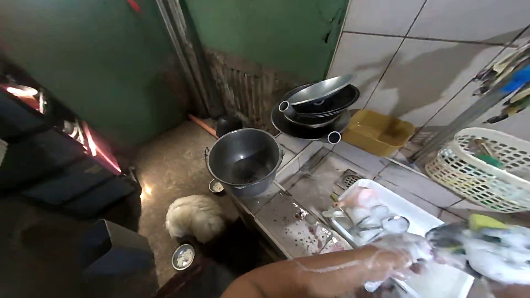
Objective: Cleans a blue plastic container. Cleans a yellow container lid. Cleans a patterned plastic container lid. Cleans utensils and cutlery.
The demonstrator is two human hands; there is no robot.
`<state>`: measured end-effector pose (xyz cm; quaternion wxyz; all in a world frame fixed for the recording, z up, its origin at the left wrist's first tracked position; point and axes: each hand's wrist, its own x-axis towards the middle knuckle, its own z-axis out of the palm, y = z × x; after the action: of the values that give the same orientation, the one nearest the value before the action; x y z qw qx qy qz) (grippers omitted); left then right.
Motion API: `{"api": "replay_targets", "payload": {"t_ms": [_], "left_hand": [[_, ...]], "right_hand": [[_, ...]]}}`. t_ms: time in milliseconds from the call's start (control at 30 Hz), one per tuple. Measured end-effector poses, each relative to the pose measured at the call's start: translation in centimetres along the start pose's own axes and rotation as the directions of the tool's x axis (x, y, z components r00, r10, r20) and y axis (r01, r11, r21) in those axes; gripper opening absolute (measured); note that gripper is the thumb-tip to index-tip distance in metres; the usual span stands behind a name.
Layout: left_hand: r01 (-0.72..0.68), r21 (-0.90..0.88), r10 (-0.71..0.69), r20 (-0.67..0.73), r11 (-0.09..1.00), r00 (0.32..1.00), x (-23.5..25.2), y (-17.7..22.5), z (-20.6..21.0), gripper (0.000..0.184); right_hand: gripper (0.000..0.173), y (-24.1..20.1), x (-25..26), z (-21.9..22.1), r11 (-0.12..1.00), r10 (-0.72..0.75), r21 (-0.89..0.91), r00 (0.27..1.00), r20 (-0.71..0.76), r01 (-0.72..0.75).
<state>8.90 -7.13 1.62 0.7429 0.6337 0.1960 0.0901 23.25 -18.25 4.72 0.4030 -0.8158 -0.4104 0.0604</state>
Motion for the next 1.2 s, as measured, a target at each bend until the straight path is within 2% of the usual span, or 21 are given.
{"api": "replay_targets", "payload": {"t_ms": [33, 100, 167, 267, 333, 400, 433, 500, 533, 600, 700, 767, 833, 900, 933, 967, 1033, 1067, 1133, 1167, 1200], "left_hand": [[0.074, -0.075, -0.076, -0.024, 0.994, 0.997, -0.8, 1.7, -0.2, 0.028], [0.100, -0.060, -0.105, -0.101, 0.993, 0.989, -0.9, 2.9, -1.1, 0.026], [0.058, 0.078, -0.045, -0.153, 0.995, 0.987, -0.8, 3.3, -1.8, 0.026], [0.133, 0.396, -0.088, -0.130, 0.909, 0.988, -0.1, 3.6, -1.5, 0.031], [0.177, 0.570, -0.130, -0.122, 0.803, 0.984, 1.2, 3.1, -0.3, 0.030], [0.197, 0.722, -0.172, -0.110, 0.663, 0.979, 1.7, 3.5, 1.3, 0.033], [0.220, 0.740, -0.190, -0.126, 0.636, 0.974, 1.5, 3.6, 1.9, 0.035], [0.204, 0.709, -0.120, -0.167, 0.675, 0.979, 1.3, 3.3, 2.6, 0.035], [0.169, 0.697, -0.070, -0.168, 0.697, 0.983, 1.3, 2.9, 2.7, 0.034], [0.106, 0.690, -0.012, -0.140, 0.716, 0.990, 1.5, 2.1, 2.4, 0.035], [0.047, 0.647, 0.035, -0.114, 0.761, 0.993, 1.6, 1.0, 1.8, 0.034], [-0.022, 0.542, 0.114, -0.136, 0.840, 0.984, 1.2, 0.1, 1.7, 0.030], [-0.077, 0.433, 0.163, -0.166, 0.898, 0.973, 0.9, 0.1, 1.8, 0.026], [-0.068, 0.390, 0.157, -0.202, 0.918, 0.967, 1.2, 0.9, 2.1, 0.024], [-0.046, 0.393, 0.143, -0.221, 0.918, 0.965, 1.5, 1.3, 2.5, 0.024], [-0.018, 0.413, 0.130, -0.244, 0.910, 0.961, 1.8, 1.5, 3.0, 0.023], [0.079, 0.532, 0.070, -0.253, 0.843, 0.965, 1.9, 2.0, 4.1, 0.031], [0.111, 0.618, 0.051, -0.239, 0.778, 0.970, 1.9, 2.2, 4.7, 0.036], [0.119, 0.728, 0.062, -0.216, 0.675, 0.974, 1.9, 1.9, 6.0, 0.039], [0.123, 0.724, 0.055, -0.217, 0.679, 0.975, 1.9, 1.7, 6.7, 0.039], [0.115, 0.666, 0.059, -0.233, 0.737, 0.971, 2.1, 1.4, 7.4, 0.037]], "right_hand": [[0.062, 0.9, -0.1, 0.0, 1.000, -0.003, -0.030, 1.000, 0.012, 0.004], [0.064, 2.4, -0.5, 0.4, 0.998, 0.064, 0.028, 0.995, -0.081, -0.062], [0.057, 3.1, -1.0, 0.6, 0.945, 0.263, 0.249, 0.943, -0.202, -0.210], [0.044, 1.9, -1.6, 1.4, 0.775, 0.488, 0.580, 0.821, -0.296, -0.251], [0.033, -0.1, -1.7, 2.1, 0.785, 0.515, 0.516, 0.825, -0.234, -0.343], [0.040, -2.7, -1.3, 2.6, 0.855, 0.486, 0.218, 0.874, -0.020, -0.470], [0.043, -3.4, -0.7, 3.4, 0.898, 0.435, 0.077, 0.900, 0.009, -0.434], [0.046, -3.3, 0.1, 4.6, 0.957, 0.280, -0.034, 0.951, -0.134, -0.287], [0.049, -2.8, 0.7, 4.7, 0.961, 0.268, -0.019, 0.948, -0.173, -0.275], [0.052, -2.0, 1.8, 4.2, 0.949, 0.314, 0.094, 0.930, -0.190, -0.301], [0.039, -1.4, 3.5, 3.0, 0.921, 0.370, 0.210, 0.905, -0.211, -0.327], [0.034, -0.6, 4.1, 1.8, 0.888, 0.431, 0.274, 0.876, -0.214, -0.370], [0.029, 0.5, 3.2, 0.9, 0.784, 0.537, 0.464, 0.825, -0.175, -0.412], [0.020, 1.4, 2.1, 1.4, 0.564, 0.661, 0.720, 0.744, -0.099, -0.405], [0.022, 1.2, 1.0, 1.5, 0.520, 0.659, 0.755, 0.750, -0.059, -0.398], [0.025, 0.8, -0.2, 1.7, 0.557, 0.616, 0.718, 0.788, -0.021, -0.417], [0.037, 0.0, -1.9, 2.6, 0.706, 0.483, 0.582, 0.876, 0.020, -0.403], [0.044, -0.4, -2.2, 2.8, 0.729, 0.455, 0.565, 0.890, 0.023, -0.387], [0.047, -0.6, -2.1, 2.0, 0.748, 0.453, 0.545, 0.892, -0.002, -0.379], [0.044, -0.3, -2.0, 1.1, 0.772, 0.446, 0.515, 0.895, -0.019, -0.374], [0.042, 0.2, -1.9, 0.0, 0.803, 0.433, 0.474, 0.900, -0.046, -0.362]]}}
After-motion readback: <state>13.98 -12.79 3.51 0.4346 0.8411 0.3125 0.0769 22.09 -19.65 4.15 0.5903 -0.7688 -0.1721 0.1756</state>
